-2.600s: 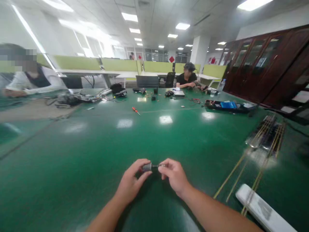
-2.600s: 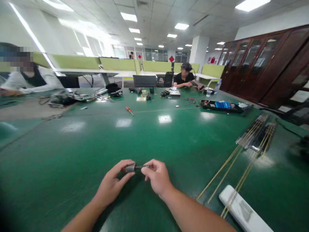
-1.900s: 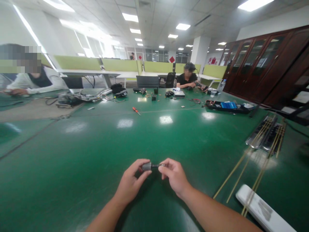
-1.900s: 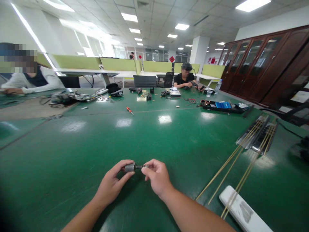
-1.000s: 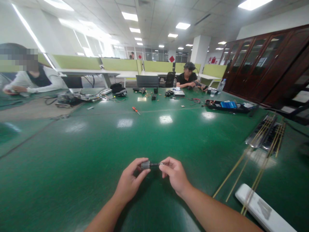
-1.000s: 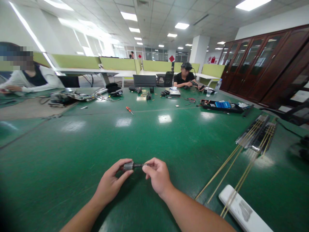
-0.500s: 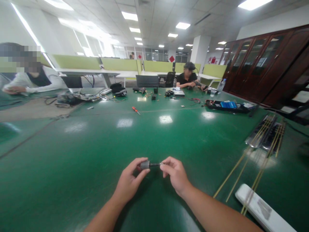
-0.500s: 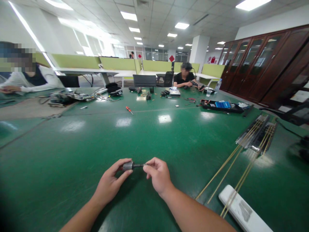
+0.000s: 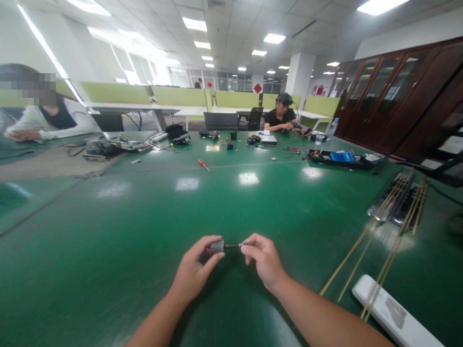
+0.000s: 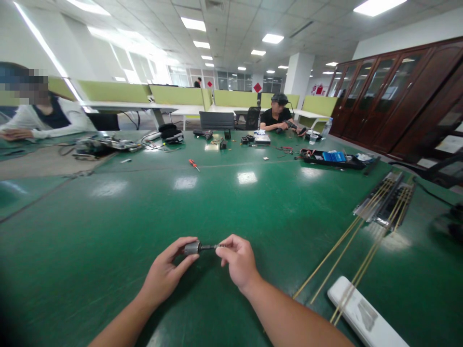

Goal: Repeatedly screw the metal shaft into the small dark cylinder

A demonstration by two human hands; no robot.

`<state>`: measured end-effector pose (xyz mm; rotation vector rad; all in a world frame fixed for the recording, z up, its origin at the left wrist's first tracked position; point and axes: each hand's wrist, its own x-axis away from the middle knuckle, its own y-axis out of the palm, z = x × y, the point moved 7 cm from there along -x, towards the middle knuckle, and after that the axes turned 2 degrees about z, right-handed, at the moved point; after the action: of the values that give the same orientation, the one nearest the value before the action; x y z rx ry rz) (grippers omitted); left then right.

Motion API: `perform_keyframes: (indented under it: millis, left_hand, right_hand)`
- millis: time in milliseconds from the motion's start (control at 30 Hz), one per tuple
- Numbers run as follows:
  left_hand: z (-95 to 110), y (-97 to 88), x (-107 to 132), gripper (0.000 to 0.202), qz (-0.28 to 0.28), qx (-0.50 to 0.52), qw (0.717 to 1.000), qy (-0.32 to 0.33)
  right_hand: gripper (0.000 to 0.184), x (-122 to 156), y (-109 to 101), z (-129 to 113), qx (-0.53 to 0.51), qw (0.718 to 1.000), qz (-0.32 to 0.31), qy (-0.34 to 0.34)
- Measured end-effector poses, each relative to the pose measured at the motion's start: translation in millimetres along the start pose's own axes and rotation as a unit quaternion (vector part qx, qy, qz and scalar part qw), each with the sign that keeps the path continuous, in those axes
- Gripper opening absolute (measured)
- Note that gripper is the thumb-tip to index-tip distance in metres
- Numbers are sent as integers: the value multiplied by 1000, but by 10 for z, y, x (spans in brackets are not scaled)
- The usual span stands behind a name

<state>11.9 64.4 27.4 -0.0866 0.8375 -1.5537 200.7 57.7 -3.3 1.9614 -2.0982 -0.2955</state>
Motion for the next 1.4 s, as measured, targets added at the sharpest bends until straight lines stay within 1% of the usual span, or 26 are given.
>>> perform_keyframes:
  millis: [300,500,667,1033,1233,1400]
  left_hand:
    - [-39,7,-8,31,-4,6,1000,-11]
    - [-63,17,-14,34,-4,18,999,-31]
    - [-76,23,-9,33,-7,26,999,-38]
    - [-80,16,-14,32,-13,38,998,-39]
    - [-105,46,-2,31,-28,50,997,-51]
    - [-97,47,-7,31,-28,52,997,-53]
  right_hand:
    - [13,-13,-7,16,-3,1000,3,-5]
    - [13,-7,-27,-23,3,1000,14,-12]
    - [13,-3,-22,-32,2,1000,16,-5]
    - [10,1,-39,-18,-3,1000,21,-7]
    - [9,-18,-52,11,-3,1000,20,-12]
    - [11,-25,-71,55,-6,1000,25,-8]
